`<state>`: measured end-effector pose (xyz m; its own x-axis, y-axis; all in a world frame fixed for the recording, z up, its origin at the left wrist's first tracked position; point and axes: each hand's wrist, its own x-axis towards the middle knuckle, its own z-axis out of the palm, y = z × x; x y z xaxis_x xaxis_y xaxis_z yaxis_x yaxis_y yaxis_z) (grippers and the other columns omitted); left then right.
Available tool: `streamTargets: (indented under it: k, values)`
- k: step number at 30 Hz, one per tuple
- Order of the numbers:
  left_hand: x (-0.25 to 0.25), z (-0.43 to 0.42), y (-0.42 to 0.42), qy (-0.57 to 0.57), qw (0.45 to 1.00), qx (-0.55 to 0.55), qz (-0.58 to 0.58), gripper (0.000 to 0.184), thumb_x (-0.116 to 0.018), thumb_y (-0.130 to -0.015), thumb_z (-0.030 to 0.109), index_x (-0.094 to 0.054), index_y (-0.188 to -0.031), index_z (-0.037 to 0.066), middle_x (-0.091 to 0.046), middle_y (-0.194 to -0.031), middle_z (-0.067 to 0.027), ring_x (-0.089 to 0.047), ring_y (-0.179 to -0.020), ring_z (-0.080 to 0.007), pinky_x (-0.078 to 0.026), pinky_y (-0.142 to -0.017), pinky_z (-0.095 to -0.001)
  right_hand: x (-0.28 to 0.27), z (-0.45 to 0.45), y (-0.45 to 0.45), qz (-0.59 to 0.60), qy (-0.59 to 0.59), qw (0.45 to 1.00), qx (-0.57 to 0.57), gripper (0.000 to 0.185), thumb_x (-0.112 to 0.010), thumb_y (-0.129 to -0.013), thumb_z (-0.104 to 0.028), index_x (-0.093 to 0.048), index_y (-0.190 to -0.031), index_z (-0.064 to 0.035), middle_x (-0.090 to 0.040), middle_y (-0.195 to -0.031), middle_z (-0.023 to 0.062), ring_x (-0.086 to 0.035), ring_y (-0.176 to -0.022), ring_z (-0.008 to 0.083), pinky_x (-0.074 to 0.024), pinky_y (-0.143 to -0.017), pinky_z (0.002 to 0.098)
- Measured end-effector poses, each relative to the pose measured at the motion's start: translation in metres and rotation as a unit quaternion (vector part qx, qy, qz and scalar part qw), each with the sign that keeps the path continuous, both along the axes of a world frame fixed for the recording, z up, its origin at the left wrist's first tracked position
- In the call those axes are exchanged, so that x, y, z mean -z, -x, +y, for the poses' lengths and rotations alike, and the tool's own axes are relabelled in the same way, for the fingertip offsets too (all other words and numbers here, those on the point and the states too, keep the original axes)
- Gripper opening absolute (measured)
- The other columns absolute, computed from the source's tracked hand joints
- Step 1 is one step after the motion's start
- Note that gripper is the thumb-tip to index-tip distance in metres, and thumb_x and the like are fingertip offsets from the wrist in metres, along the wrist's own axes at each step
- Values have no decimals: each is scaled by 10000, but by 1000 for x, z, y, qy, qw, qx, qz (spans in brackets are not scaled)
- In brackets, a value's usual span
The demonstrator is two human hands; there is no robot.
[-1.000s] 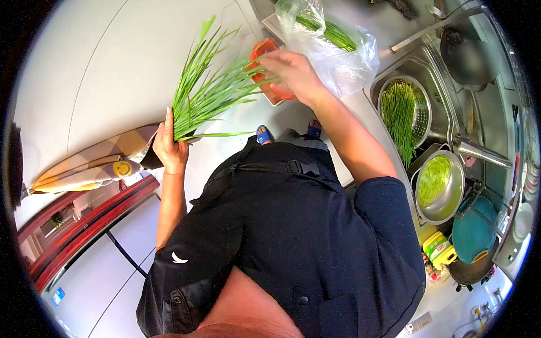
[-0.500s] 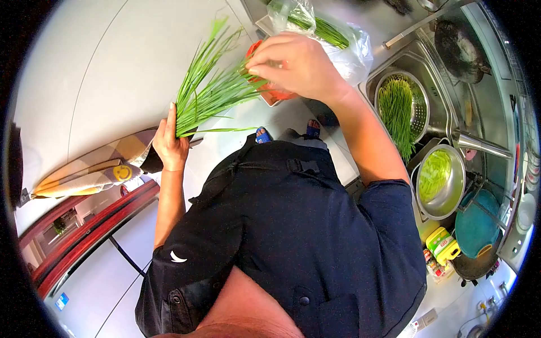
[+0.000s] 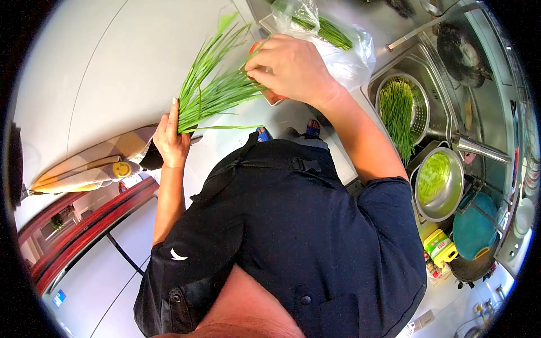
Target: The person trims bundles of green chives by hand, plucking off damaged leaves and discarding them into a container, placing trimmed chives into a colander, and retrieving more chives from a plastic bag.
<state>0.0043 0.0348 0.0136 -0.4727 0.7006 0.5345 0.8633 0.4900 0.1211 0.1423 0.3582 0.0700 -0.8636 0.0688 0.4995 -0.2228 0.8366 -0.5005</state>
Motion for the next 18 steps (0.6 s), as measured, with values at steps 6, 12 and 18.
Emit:
streamTargets:
  k: [6, 12, 18]
  values:
    - [-1, 0, -1, 5, 1000, 2, -6, 770, -672, -716, -96, -600, -1444, 142, -519, -716, -83, -539, -578, -276, -471, -527, -408, 0, -8, 2, -32, -2, 999, 29, 69, -774, -782, -162, -726, -817, -126, -703, -848, 24, -677, -827, 247, -544, -698, 369]
    - [-1, -1, -2, 14, 1000, -2, -10, 797, -659, -692, -106, -597, -1447, 139, -522, -725, -91, -551, -590, -285, -483, -538, -409, 11, -9, 7, 50, -4, 998, 43, 79, -767, -769, -149, -698, -797, -123, -674, -812, 28, -666, -800, 246, -534, -677, 366]
    - [2, 2, -4, 27, 999, 1, -19, 846, -642, -650, -114, -597, -1453, 149, -500, -721, -92, -542, -595, -286, -482, -545, -413, 14, -17, 5, 20, 31, 995, 92, 92, -746, -762, -136, -705, -844, -126, -689, -819, 48, -669, -765, 263, -534, -667, 389]
